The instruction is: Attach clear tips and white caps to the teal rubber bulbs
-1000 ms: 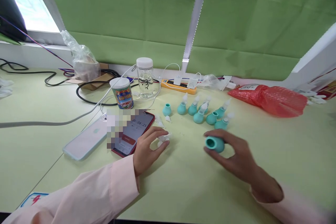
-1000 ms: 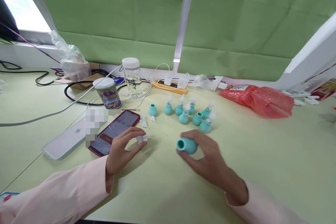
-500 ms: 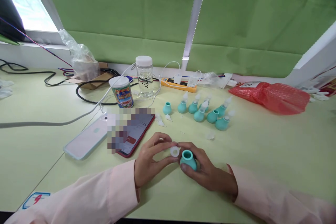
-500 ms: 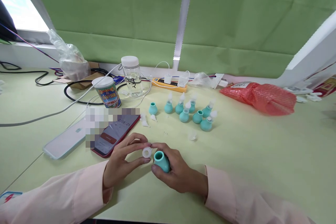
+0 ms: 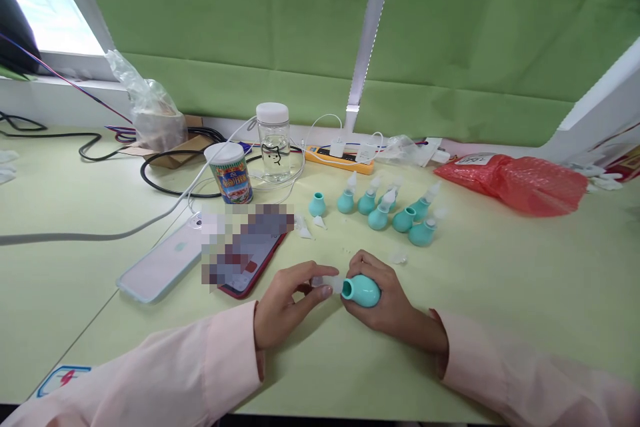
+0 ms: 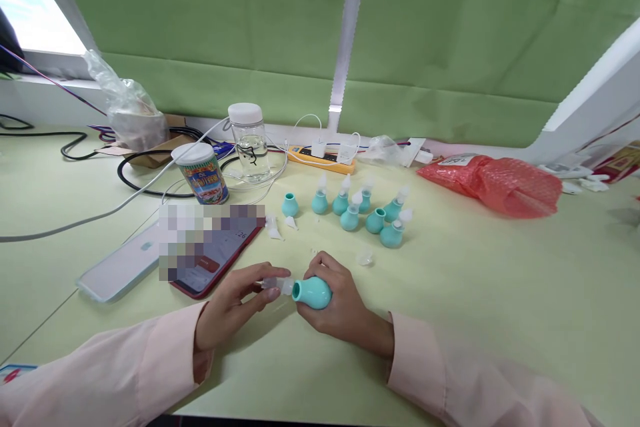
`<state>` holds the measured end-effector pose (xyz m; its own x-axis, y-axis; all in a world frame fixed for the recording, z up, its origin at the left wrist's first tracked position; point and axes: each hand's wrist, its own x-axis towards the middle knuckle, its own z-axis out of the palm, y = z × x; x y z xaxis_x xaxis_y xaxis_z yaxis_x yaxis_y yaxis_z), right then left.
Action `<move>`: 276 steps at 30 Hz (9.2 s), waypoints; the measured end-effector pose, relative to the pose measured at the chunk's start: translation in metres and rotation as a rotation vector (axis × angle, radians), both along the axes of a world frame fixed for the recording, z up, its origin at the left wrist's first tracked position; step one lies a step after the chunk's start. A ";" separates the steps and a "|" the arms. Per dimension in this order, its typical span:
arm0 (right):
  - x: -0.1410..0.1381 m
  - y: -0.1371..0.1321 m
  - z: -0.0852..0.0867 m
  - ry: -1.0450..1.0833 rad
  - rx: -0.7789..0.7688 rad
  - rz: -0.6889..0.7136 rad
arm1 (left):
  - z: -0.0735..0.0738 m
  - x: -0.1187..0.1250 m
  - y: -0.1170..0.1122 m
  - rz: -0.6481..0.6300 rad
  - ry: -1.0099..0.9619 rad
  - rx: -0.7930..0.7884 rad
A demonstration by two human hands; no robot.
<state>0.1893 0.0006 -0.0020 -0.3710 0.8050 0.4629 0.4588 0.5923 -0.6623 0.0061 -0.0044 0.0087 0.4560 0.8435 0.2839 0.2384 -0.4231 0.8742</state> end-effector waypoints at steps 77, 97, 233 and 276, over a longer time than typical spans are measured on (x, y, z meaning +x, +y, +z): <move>0.016 0.050 0.042 -0.684 0.000 0.021 | 0.001 0.005 -0.014 -0.031 -0.076 -0.193; 0.015 0.048 0.050 -0.256 -0.144 0.154 | 0.004 0.004 -0.008 0.105 0.007 -0.172; 0.008 0.055 0.032 -0.408 -0.132 -0.040 | -0.003 0.001 -0.006 0.105 0.049 0.471; -0.008 0.017 0.041 0.026 -0.043 0.337 | -0.002 0.007 -0.005 0.240 -0.340 -0.278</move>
